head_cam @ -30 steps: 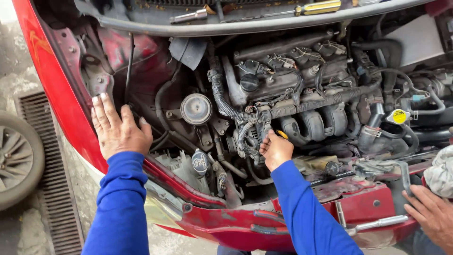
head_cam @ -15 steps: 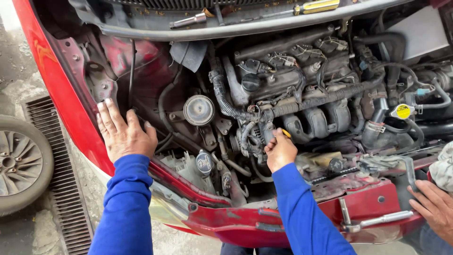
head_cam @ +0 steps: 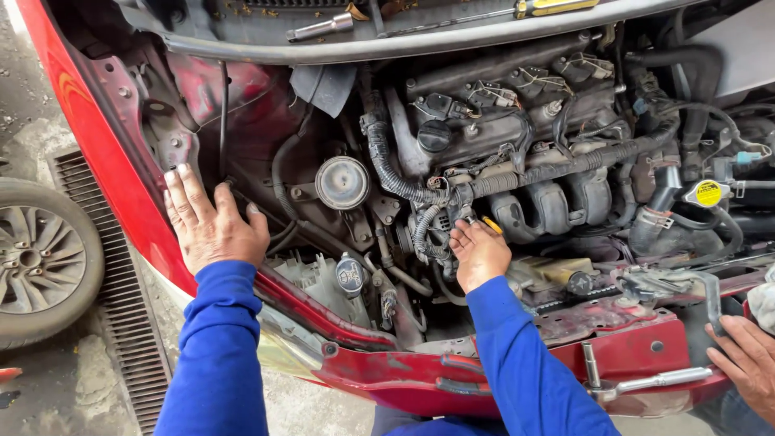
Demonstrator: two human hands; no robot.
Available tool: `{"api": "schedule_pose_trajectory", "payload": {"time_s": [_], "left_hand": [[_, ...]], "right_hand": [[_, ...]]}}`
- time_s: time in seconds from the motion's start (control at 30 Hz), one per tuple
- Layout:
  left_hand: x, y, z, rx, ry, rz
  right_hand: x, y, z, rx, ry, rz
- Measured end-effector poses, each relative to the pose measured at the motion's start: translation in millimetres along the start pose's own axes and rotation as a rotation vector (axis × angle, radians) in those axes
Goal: Repairing a car engine by loosening bolts with a socket wrench and disconnecting electrical components
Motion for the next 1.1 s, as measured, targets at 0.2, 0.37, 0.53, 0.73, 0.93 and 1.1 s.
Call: {"api": "schedule_pose_trajectory", "payload": {"time_s": [0.2, 0.37, 0.53, 0.73, 0.93, 1.1], "left_hand": [[3, 2, 2, -0.003, 0.004, -0.030], [3, 6, 5, -0.013, -0.009, -0.058], [-1, 1, 1, 0.024, -0.046, -0.028], [-4, 0, -1, 0.037, -0.148, -0.039], [-3, 0, 1, 0.031, -0.176, -0.042], [-4, 0, 1, 0.025, -0.156, -0.034]], "right_hand": [[0, 15, 9, 0.139, 0.125, -0.138], [-5, 11, 7, 0.333, 0.196, -0.385], [-2, 26, 13, 0.421, 0.250, -0.475], [19, 40, 51, 0.392, 0.303, -0.687], [-3, 24, 32, 0.274, 0.234, -0.435], [-13, -7, 4, 0.164, 0.068, -0.411]]}}
Point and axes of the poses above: each hand's wrist, its own z-axis towards the middle knuckle, its own x-axis out of the back of the hand, y = z × x, the point moved 4 cm from there along z, towards the middle knuckle, and after that the axes turned 12 degrees about x, right-handed, at the moved point
